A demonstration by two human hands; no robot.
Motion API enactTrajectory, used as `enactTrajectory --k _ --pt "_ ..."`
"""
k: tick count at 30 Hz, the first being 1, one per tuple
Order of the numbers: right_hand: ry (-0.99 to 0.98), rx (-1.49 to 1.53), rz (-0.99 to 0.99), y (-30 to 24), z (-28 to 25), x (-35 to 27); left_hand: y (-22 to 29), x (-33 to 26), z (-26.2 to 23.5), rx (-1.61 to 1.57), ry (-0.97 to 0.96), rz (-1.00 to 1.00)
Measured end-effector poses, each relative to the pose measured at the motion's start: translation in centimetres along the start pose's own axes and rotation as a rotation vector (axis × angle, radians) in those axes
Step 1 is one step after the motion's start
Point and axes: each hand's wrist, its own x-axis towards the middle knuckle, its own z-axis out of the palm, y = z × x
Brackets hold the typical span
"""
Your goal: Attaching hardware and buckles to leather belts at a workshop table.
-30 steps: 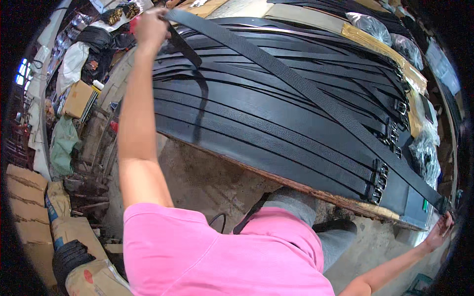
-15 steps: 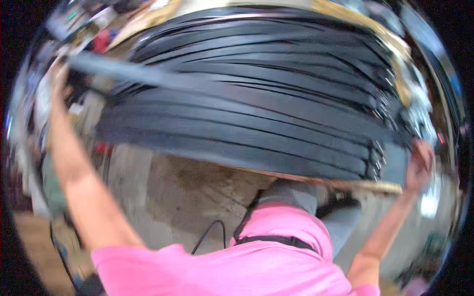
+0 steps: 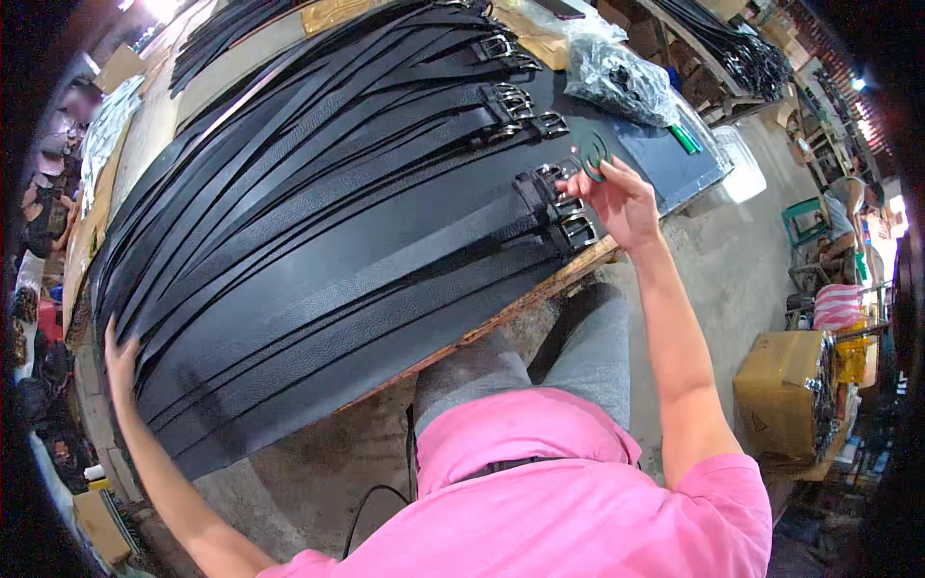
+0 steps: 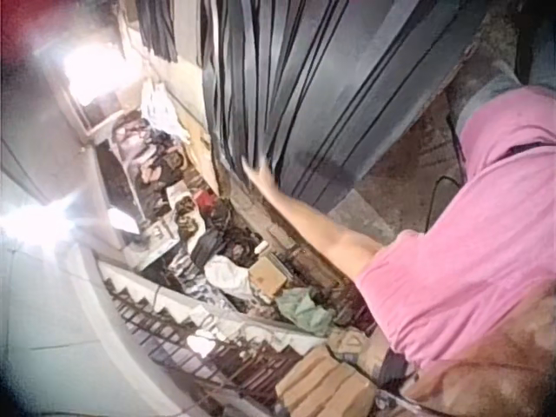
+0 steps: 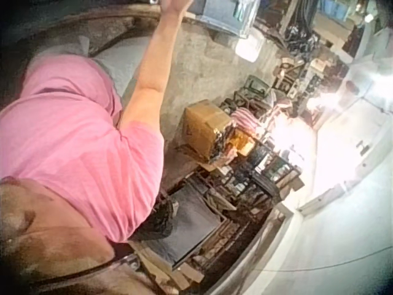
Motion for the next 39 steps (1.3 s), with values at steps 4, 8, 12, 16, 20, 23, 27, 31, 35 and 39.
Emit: enactTrajectory --k 4,8,12,16,20,23,27,31,35,39 --pt "0.136 -0.195 0.197 0.0 -0.8 -1.7 15.8 1.7 10.5 -0.054 -0.138 0.119" --pt "0.259 -0.474 0.217 -0.7 -3.0 -3.4 29.9 2.6 23.6 -0.105 -0.343 0.410" --pt "0.374 -0.441 0.148 -2.2 -3.4 -5.4 38.4 3.7 35.4 -0.109 -0.309 0.735" --pt "0.443 -0.291 0.114 -3.3 -6.7 -7.8 44.1 4.9 44.6 -0.161 -0.156 0.881" --pt "0.520 -0.311 0.079 -5.7 -10.1 -10.4 47.2 4.3 48.3 0.160 -0.055 0.771" --pt "0.611 -0.306 0.046 -6.8 -12.4 -11.3 47.5 4.6 48.2 0.165 -0.065 0.785" --pt "0.612 -0.196 -0.029 -7.3 -15.3 -11.5 48.1 4.5 47.4 0.106 -0.066 0.727" --pt "0.698 -0.418 0.107 -5.3 -19.1 -11.4 48.6 5.2 45.5 0.054 -0.063 0.775" --pt "0.691 -0.188 0.029 -5.1 -19.1 -12.3 49.8 4.9 42.0 -0.517 -0.535 0.418" --pt "0.726 -0.232 0.028 -4.4 -19.1 -12.7 51.6 0.9 38.7 -0.784 -0.804 0.176"
